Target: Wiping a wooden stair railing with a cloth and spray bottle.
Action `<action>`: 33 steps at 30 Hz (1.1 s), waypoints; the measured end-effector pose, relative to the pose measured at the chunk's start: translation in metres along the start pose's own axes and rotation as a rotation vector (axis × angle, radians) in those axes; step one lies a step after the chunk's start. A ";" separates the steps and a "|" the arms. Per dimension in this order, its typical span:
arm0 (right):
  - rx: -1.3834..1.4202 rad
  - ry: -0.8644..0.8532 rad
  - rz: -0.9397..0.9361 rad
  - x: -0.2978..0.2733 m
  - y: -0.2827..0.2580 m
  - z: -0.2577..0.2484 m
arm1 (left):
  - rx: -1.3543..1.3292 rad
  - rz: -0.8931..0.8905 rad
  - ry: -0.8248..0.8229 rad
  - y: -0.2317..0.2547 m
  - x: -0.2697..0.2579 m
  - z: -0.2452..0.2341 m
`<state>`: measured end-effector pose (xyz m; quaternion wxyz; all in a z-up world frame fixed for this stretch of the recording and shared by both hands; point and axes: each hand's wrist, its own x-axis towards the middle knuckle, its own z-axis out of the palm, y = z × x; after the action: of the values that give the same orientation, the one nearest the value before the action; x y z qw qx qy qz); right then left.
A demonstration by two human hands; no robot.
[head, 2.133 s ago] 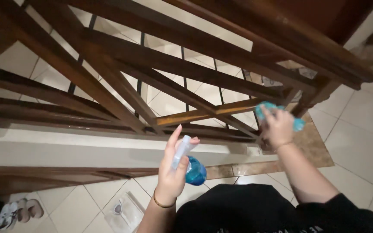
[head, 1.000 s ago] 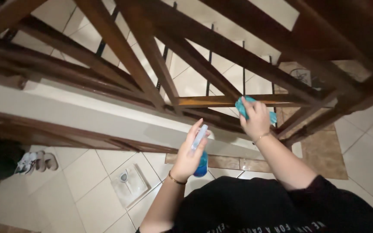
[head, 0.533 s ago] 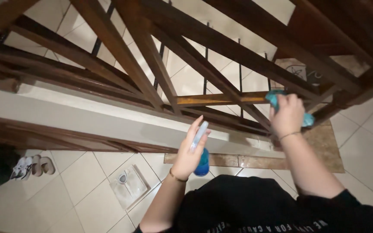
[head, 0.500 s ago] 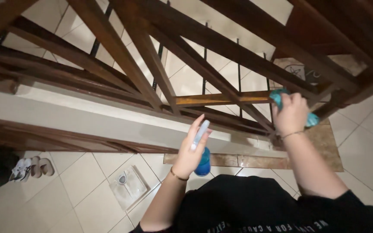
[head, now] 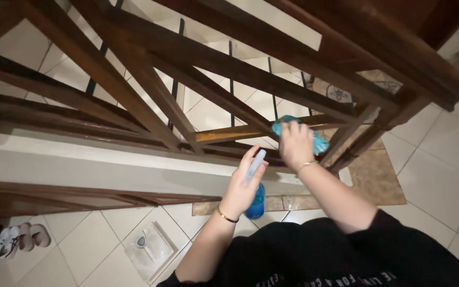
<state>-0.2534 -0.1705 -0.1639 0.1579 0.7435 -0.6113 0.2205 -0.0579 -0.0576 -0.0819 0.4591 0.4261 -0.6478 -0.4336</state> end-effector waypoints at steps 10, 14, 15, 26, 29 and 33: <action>-0.038 0.013 0.204 -0.019 0.073 -0.023 | 0.018 0.015 0.048 -0.004 0.011 0.002; 0.004 -0.009 0.041 -0.012 0.032 0.013 | 0.018 0.002 0.066 -0.002 0.007 0.000; 0.011 -0.008 -0.029 -0.011 0.019 0.023 | 0.017 0.000 0.081 -0.004 0.005 0.001; 0.104 -0.015 0.147 -0.013 0.059 -0.022 | 0.091 -0.092 0.112 -0.010 0.001 -0.007; 0.113 0.007 0.144 -0.008 0.052 -0.026 | 0.124 -0.076 0.139 -0.006 -0.002 -0.012; 0.232 0.001 -0.012 -0.001 0.006 0.006 | 0.012 -0.103 0.137 0.000 -0.007 -0.015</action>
<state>-0.2589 -0.1743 -0.1693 0.0724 0.7604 -0.5770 0.2892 -0.0419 -0.0538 -0.0808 0.4768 0.4903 -0.5948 -0.4224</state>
